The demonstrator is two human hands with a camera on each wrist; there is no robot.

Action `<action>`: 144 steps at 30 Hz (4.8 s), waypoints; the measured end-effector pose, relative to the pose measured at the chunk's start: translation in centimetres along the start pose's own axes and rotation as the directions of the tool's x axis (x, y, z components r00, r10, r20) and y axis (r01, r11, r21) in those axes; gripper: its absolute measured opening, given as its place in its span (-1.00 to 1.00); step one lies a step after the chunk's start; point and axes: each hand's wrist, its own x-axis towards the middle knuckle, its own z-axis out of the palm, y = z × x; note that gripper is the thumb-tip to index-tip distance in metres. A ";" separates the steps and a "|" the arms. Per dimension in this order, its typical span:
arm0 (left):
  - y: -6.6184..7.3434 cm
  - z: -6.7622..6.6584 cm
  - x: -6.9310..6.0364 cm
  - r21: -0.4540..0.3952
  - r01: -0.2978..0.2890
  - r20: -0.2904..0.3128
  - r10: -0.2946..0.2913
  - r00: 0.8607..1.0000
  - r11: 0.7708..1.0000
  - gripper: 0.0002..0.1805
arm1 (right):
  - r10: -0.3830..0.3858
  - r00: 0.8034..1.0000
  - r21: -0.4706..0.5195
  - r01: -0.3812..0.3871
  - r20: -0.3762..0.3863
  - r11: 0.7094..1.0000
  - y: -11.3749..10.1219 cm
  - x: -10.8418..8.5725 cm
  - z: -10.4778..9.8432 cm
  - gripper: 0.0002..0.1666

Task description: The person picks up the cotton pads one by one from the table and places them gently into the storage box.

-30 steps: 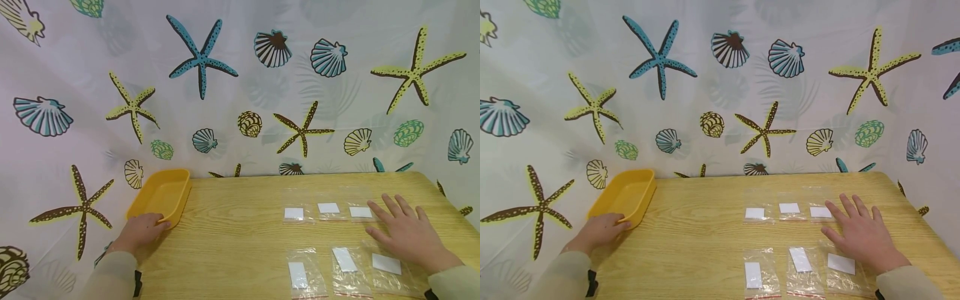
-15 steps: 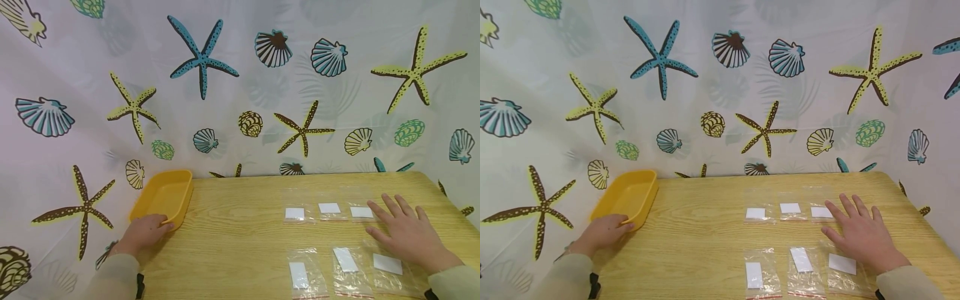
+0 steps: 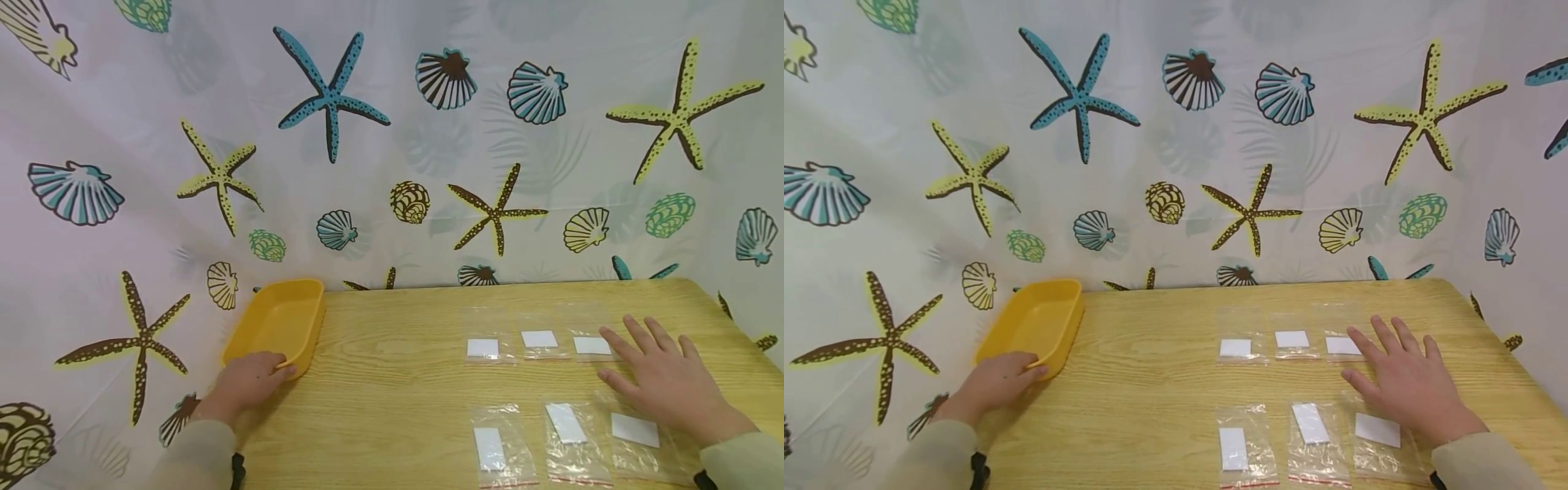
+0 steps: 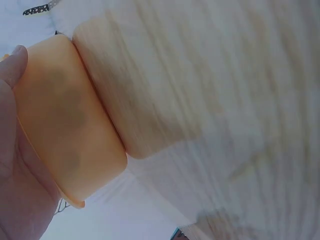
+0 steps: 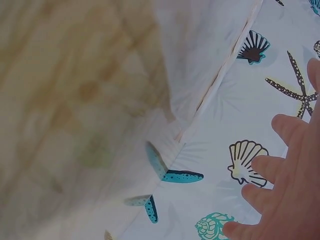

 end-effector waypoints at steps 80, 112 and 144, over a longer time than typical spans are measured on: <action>20.5 1.1 0.2 -0.077 -0.404 0.184 0.412 0.892 0.911 -0.70 | -0.020 1.000 0.004 0.020 -0.016 1.000 -1.3 0.0 -0.2 -0.09; 23.0 -0.9 0.9 -0.522 -0.063 0.152 0.166 0.974 0.851 -0.56 | -0.055 0.998 0.035 0.055 -0.011 0.998 -1.2 -0.1 -0.1 -0.12; 14.2 4.3 3.0 -0.968 0.213 0.183 -0.209 0.961 0.130 -0.41 | -0.077 0.997 0.024 0.078 -0.004 0.997 -1.8 0.2 -0.7 -0.15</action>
